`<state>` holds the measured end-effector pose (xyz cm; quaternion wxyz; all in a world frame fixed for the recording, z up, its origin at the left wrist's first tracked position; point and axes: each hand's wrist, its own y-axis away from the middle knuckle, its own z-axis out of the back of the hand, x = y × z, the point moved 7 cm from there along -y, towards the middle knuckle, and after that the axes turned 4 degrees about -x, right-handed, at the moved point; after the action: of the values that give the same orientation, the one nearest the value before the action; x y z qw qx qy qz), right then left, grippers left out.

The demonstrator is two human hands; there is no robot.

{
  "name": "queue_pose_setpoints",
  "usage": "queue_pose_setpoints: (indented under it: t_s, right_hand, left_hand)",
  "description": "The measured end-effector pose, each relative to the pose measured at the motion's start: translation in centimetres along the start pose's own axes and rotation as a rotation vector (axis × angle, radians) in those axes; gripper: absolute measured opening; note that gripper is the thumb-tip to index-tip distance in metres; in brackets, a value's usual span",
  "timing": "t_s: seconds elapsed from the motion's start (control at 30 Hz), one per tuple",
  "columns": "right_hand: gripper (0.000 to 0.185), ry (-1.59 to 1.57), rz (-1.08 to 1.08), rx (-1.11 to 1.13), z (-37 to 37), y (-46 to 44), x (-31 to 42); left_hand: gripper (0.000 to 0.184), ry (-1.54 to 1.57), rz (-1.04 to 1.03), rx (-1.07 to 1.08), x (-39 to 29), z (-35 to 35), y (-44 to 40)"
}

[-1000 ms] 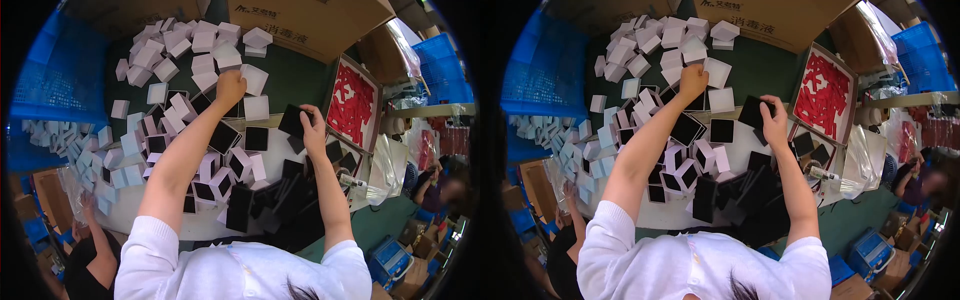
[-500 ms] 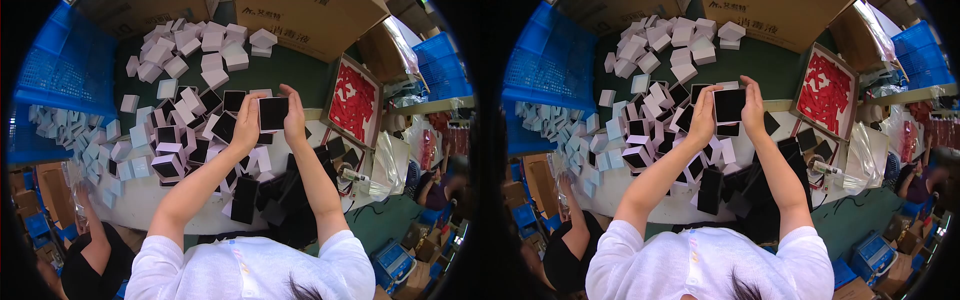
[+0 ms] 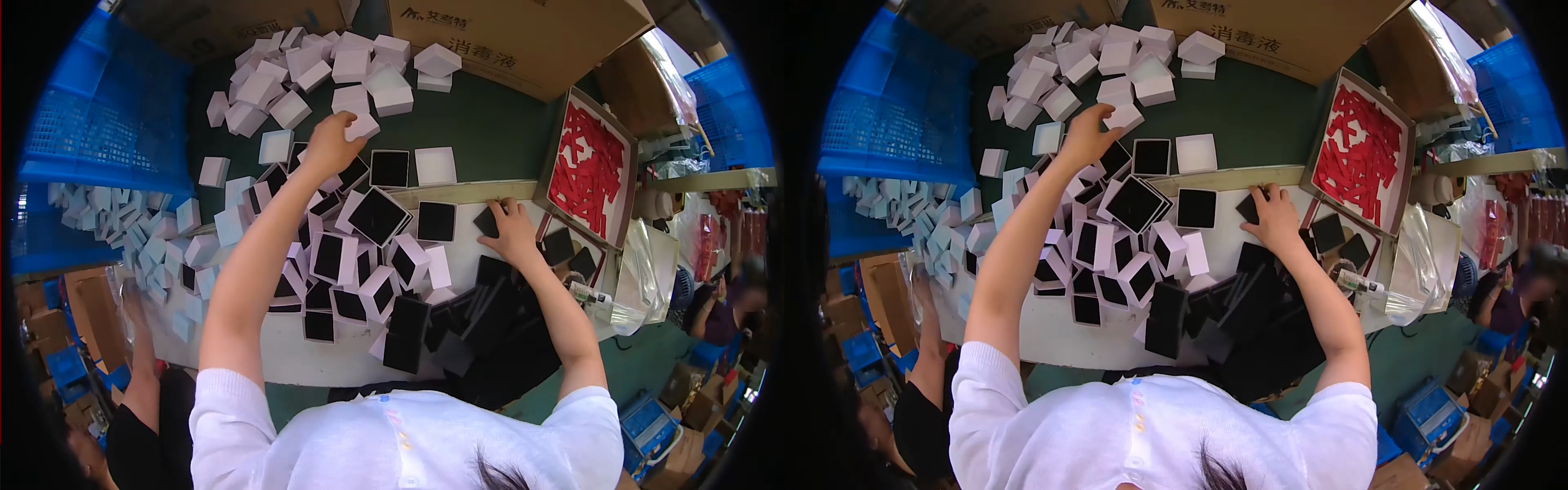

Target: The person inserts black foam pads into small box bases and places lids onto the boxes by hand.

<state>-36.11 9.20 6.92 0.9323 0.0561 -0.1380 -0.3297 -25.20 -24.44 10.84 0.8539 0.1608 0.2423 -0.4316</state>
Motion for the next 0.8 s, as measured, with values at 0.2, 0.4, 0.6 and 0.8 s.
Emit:
queue_pose_setpoints:
  t_s: [0.2, 0.4, 0.6, 0.8]
  right_hand:
    - [0.059, -0.412, 0.106, -0.242, 1.1, 0.5, -1.1]
    - [0.044, -1.132, -0.249, -0.346, 4.5, 0.7, -1.2]
    - [0.035, -1.620, -0.164, -0.409, 6.9, -1.6, 5.6]
    - [0.033, -1.302, 0.007, -0.525, 8.0, -2.8, 10.9]
  left_hand:
    - [0.073, -0.381, 0.134, 0.004, 2.9, -5.1, -4.4]
    - [0.086, 0.037, 0.005, -0.075, -2.2, -1.7, -1.4]
    - [0.092, 0.778, -0.144, 0.229, -10.0, -1.8, 8.1]
    - [0.094, 1.119, -0.139, 0.131, -11.8, -0.8, 11.9]
